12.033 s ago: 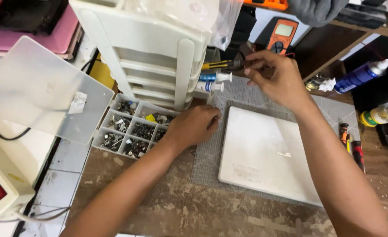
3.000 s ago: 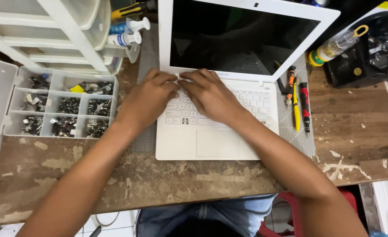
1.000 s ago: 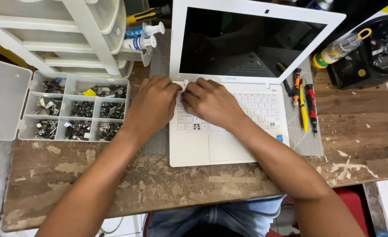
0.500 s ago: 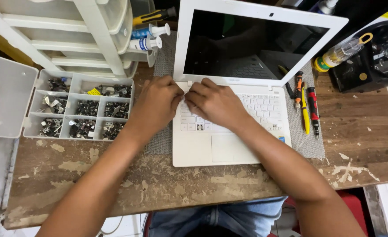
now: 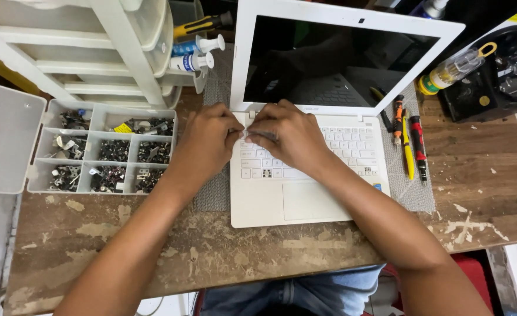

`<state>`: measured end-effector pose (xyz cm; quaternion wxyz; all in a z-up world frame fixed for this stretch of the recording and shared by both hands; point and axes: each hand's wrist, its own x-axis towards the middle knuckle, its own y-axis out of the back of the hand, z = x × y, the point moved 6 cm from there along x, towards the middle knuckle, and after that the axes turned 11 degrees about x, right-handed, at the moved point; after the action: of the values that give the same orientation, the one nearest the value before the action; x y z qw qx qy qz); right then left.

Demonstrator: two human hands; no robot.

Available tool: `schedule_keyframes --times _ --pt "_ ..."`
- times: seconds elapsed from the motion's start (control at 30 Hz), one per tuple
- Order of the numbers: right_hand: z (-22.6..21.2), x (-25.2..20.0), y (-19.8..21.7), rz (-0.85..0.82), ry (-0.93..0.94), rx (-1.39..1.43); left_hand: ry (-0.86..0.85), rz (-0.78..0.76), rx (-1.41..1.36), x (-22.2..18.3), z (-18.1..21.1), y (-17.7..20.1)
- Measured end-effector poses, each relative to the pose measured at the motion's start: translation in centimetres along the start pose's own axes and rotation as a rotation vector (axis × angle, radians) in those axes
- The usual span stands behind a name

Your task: The person uses a screwdriver to remove screws from the bottom cover of a white laptop, closes the cover, and flips the laptop open. They then work on the keyboard, prying at and reattaching individual keycaps with a small tool while picking replacement parts from a compartment box.

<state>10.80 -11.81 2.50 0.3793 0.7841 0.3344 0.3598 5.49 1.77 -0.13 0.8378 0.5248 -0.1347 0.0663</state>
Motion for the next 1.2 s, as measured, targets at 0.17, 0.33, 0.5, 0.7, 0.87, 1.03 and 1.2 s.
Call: schedule_keyframes --times 0.17,0.33,0.5,0.7,0.87,1.03,1.2 --pt "-0.9 -0.8 -0.5 0.013 0.132 -0.113 -0.016 0.009 0.024 0.0 0.2 0.2" --pt "-1.0 -1.2 -1.2 0.035 0.245 -0.236 -0.020 0.021 0.075 -0.2 0.4 0.3" --pt "-1.8 -1.3 -0.9 0.094 0.332 -0.270 -0.063 0.046 0.148 -0.3 0.6 0.1" --pt "-1.6 -1.4 -1.2 0.113 0.367 -0.299 -0.074 0.079 0.153 -0.4 0.7 -0.2" --pt "-1.4 -1.1 -1.0 0.104 0.330 -0.290 -0.076 0.082 0.170 -0.6 0.7 -0.5" --pt "-1.1 -0.8 -0.1 0.115 0.307 -0.184 -0.085 0.078 0.197 -0.4 1.0 -0.3" --pt "1.3 -0.6 -0.1 0.199 0.190 0.068 -0.100 0.093 0.217 -0.3 1.2 -0.3"
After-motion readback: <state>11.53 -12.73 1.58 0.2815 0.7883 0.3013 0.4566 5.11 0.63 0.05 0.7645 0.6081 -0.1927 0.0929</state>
